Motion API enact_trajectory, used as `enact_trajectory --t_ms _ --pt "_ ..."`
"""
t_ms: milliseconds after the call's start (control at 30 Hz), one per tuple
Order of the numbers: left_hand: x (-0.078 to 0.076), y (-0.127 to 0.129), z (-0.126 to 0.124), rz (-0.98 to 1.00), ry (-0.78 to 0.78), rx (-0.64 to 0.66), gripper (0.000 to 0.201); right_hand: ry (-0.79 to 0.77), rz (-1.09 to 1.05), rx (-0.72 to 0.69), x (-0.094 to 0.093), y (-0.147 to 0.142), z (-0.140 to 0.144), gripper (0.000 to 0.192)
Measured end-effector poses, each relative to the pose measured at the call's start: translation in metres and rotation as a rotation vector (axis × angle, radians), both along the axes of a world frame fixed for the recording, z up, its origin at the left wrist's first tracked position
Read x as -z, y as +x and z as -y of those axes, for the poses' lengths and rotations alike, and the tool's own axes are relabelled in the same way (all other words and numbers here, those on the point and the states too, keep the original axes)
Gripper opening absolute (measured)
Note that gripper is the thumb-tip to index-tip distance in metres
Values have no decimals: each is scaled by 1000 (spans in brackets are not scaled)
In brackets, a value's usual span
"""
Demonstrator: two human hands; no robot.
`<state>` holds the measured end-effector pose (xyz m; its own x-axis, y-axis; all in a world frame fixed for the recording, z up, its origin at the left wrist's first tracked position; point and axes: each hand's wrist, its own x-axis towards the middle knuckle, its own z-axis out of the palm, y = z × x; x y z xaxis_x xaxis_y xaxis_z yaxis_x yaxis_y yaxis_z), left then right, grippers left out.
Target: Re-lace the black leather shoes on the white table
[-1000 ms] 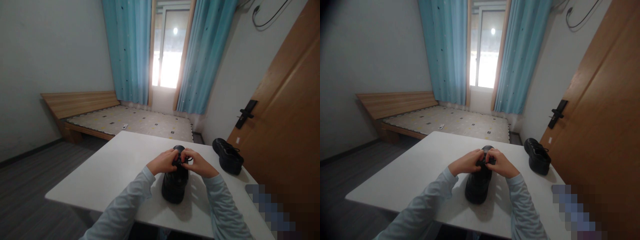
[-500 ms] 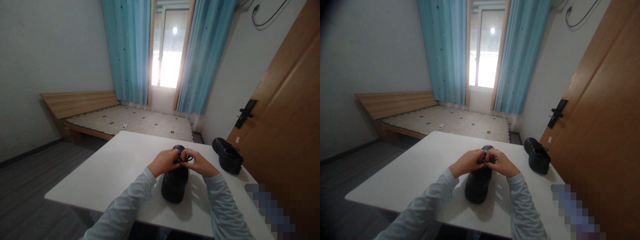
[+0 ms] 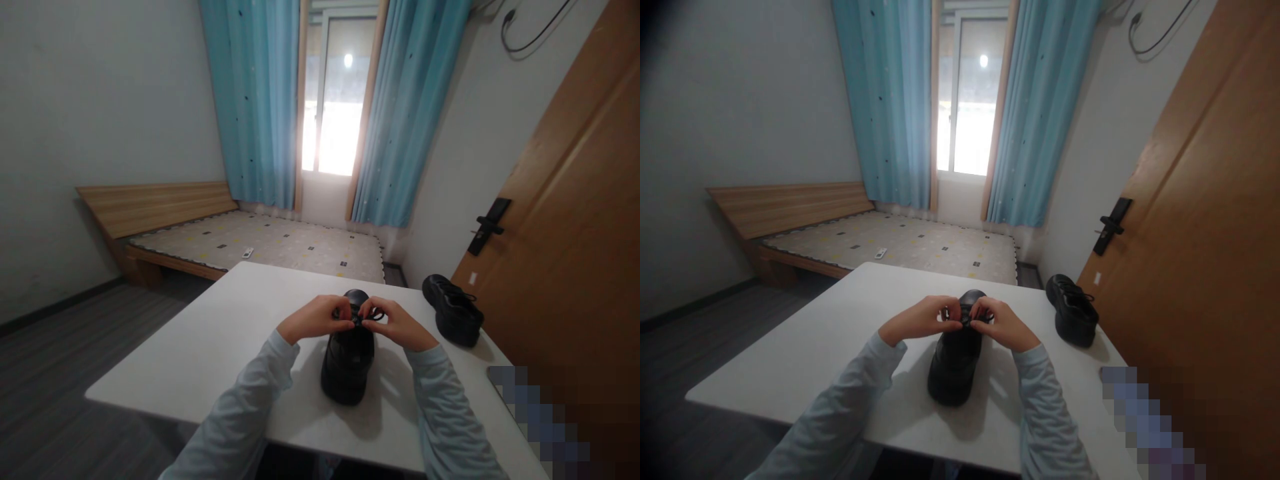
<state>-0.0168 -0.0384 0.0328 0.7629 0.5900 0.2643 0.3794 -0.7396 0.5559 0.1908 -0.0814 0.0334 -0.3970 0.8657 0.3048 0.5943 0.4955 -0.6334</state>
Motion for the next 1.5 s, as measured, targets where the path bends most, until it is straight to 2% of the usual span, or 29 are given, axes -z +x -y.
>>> enact_trajectory --t_ms 100,200,433,567,700,833,1000,1167,1367,1500 --pt "-6 -3 0 69 41 16 18 -17 -7 2 -1 1 0 9" --pt "-10 -3 2 81 156 3 17 -32 -12 5 -1 1 1 8" --pt "-19 6 25 -270 388 -32 14 -43 -42 -2 -1 2 1 9" --pt "-24 14 35 -379 505 -56 27 -35 -40 -4 0 2 1 9" --pt "-17 22 27 -434 588 42 38 -31 -52 -16 0 2 1 8" --pt "-8 27 18 -429 666 54 39 -38 -37 -10 0 2 2 7" --pt "-4 28 17 -482 675 88 29 -33 -38 -2 -1 1 3 4" --pt "-7 21 21 -427 709 124 11 -43 -64 -3 0 2 3 4" --pt "-24 8 18 -390 582 175 17 -55 -60 -12 4 6 0 11" --pt "-30 9 12 -407 492 168 18 -63 -67 -10 4 8 -1 14"
